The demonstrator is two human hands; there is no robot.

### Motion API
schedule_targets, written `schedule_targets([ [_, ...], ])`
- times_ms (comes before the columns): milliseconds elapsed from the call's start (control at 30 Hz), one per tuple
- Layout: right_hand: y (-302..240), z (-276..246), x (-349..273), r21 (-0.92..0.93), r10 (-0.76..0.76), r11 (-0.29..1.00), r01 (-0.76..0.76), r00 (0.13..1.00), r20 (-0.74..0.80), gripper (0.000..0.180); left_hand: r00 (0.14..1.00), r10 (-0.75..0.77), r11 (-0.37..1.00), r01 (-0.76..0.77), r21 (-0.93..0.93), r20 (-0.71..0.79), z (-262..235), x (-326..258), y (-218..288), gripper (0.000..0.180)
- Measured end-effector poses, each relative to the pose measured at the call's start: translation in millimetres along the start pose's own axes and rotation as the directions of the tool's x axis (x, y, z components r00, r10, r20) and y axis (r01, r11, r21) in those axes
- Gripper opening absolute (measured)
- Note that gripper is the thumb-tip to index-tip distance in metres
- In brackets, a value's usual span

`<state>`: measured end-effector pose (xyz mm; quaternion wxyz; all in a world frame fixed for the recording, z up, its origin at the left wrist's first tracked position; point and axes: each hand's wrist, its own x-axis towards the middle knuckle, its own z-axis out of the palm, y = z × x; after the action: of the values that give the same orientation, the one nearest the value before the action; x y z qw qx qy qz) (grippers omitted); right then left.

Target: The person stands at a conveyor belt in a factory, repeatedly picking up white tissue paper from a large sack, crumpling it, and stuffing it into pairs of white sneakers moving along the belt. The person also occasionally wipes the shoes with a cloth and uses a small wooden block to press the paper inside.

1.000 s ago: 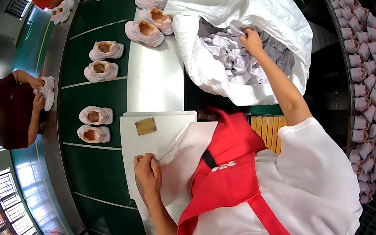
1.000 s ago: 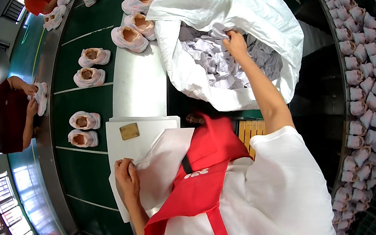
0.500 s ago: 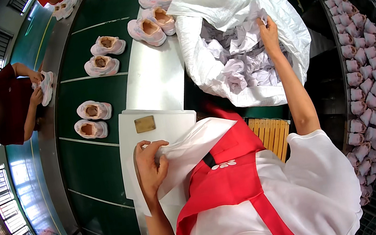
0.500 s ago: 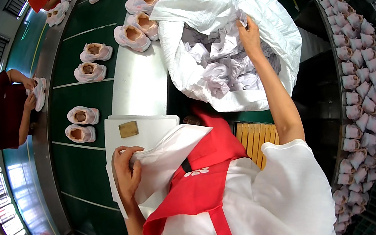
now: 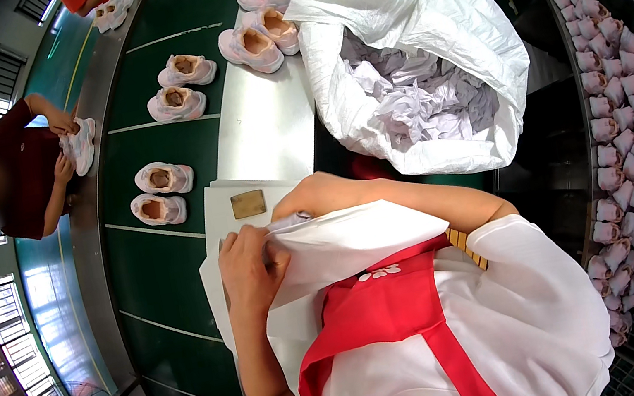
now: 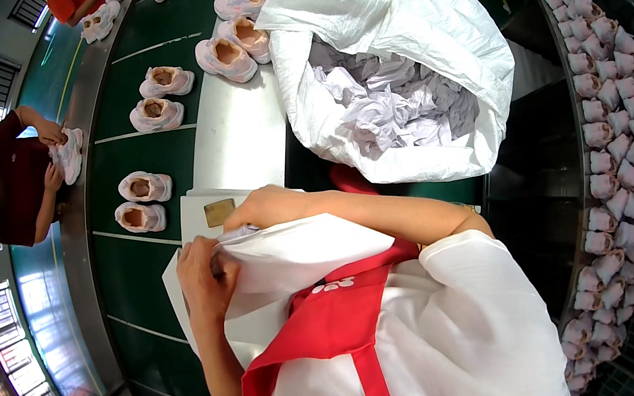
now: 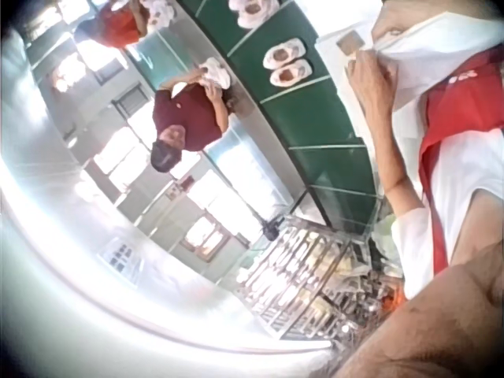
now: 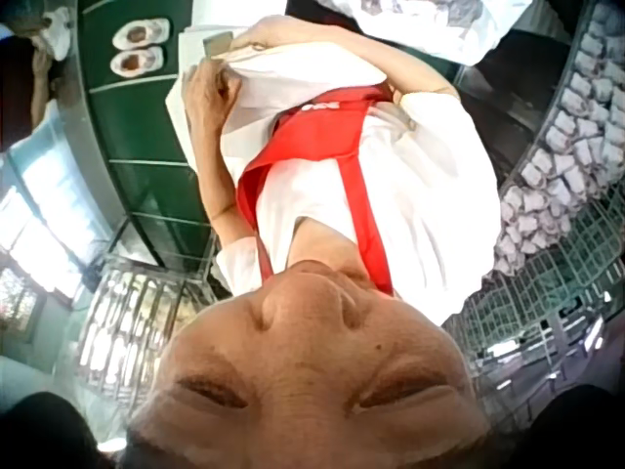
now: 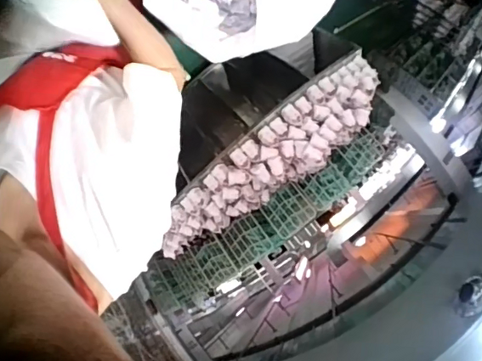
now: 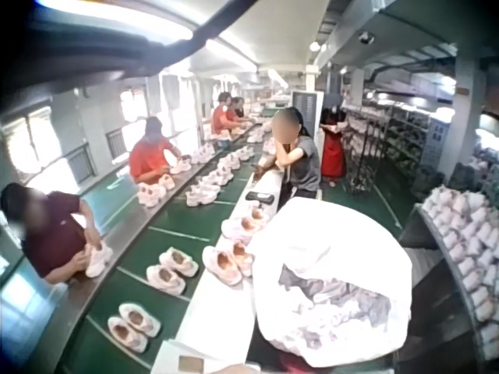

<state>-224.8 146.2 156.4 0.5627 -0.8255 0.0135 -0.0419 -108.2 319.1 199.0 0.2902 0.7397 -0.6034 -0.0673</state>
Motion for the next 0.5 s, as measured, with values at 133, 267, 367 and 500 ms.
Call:
schedule_targets([
  [133,16.2,-34.3,-49.6,0.083,0.296,0.950,-0.302,0.780,-0.551,0.032,0.952,-0.248,0.967,0.254,0.012,-0.178,-17.6,-15.9,-15.4,0.031],
  [267,75.2,-59.7,-113.7,-0.463,0.014,0.476,-0.748,0.533,-0.846,0.073,0.936,-0.300,0.946,0.317,0.069,-0.185,-25.0,-25.9,-20.9,0.022],
  [367,127.9,-76.3,-152.5,-0.147,0.405,0.443,-0.884,0.344,-0.847,0.053,0.953,-0.231,0.970,0.241,0.026,-0.197,-22.0,-26.1,-13.2,0.020],
  [500,134.6,-115.6,-171.2,0.168,0.356,0.850,-0.499,0.310,-0.882,0.028,0.992,-0.124,0.988,0.121,-0.093,-0.021,-25.2,-22.3,-8.4,0.026],
])
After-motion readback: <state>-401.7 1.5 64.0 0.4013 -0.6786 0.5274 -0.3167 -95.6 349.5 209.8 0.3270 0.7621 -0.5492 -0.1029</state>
